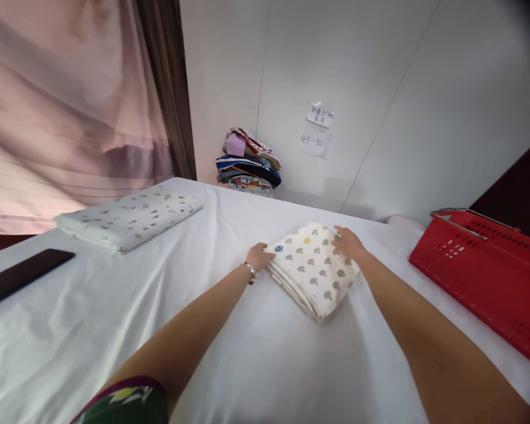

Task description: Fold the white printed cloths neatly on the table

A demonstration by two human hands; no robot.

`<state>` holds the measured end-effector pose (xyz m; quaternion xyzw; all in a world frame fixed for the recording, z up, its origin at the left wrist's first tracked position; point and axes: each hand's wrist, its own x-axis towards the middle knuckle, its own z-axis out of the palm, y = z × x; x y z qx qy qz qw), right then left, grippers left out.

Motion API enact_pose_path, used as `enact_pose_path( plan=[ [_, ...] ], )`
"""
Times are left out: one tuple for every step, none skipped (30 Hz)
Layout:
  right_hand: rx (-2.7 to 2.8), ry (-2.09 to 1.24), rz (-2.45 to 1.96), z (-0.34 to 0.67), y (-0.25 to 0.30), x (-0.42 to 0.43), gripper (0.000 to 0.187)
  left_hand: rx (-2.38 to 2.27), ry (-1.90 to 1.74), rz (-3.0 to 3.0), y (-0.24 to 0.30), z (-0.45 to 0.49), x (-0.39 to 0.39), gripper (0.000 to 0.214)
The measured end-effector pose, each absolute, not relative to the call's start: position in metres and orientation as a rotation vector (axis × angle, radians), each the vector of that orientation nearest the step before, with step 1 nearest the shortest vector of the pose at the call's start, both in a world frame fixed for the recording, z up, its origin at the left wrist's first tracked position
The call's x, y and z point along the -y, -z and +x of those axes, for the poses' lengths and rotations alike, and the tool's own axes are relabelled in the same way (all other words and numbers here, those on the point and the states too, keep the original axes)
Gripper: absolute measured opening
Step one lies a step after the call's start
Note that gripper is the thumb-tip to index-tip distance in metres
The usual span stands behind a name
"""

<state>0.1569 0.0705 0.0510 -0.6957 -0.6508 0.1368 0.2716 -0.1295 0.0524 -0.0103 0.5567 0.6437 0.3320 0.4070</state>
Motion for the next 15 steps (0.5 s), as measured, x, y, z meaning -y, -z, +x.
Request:
enact_pose_path(
  plan=[
    [1.778,-0.361,-1.863,0.15,-0.049,-0.066,0.054,-1.649,-0.836,1.454,0.011,-0.127,-0.052,0.048],
    [1.803,-0.374,-1.84,0.141,-0.045,-0.058,0.047,-1.667,-0.843,1.511,0.011,-0.127,-0.051,0.048],
    [1.827,-0.396,-1.808,0.131,-0.041,-0.048,0.041,-1.674,-0.857,1.575,0.012,-0.128,-0.049,0.047],
    [1.855,-0.422,-1.77,0.12,-0.036,-0.035,0.034,-1.667,-0.875,1.641,0.012,-0.131,-0.047,0.046],
    [1.882,-0.449,-1.735,0.109,-0.032,-0.021,0.028,-1.649,-0.895,1.699,0.012,-0.134,-0.044,0.043],
    [1.911,-0.478,-1.698,0.099,-0.028,-0.006,0.025,-1.614,-0.917,1.773,0.013,-0.137,-0.042,0.039],
    [1.957,-0.505,-1.655,0.091,-0.026,0.009,0.024,-1.563,-0.938,1.876,0.013,-0.14,-0.039,0.035],
    [1.991,-0.508,-1.642,0.084,-0.025,0.023,0.024,-1.496,-0.952,2.01,0.014,-0.142,-0.037,0.031],
    [2.023,-0.497,-1.654,0.078,-0.024,0.034,0.025,-1.415,-0.951,2.167,0.014,-0.143,-0.036,0.028],
    [2.059,-0.476,-1.678,0.074,-0.023,0.043,0.025,-1.324,-0.929,2.332,0.014,-0.143,-0.035,0.026],
    [2.094,-0.446,-1.714,0.07,-0.023,0.05,0.025,-1.237,-0.886,2.488,0.013,-0.143,-0.035,0.024],
    [2.13,-0.411,-1.75,0.068,-0.023,0.054,0.023,-1.168,-0.825,2.614,0.012,-0.142,-0.035,0.023],
    [2.165,-0.376,-1.779,0.066,-0.023,0.057,0.021,-1.125,-0.751,2.699,0.01,-0.141,-0.035,0.022],
    [2.196,-0.342,-1.802,0.064,-0.022,0.058,0.019,-1.095,-0.671,2.763,0.007,-0.14,-0.036,0.022],
    [2.222,-0.311,-1.82,0.063,-0.022,0.058,0.017,-1.071,-0.592,2.817,0.003,-0.138,-0.037,0.022]
  ],
)
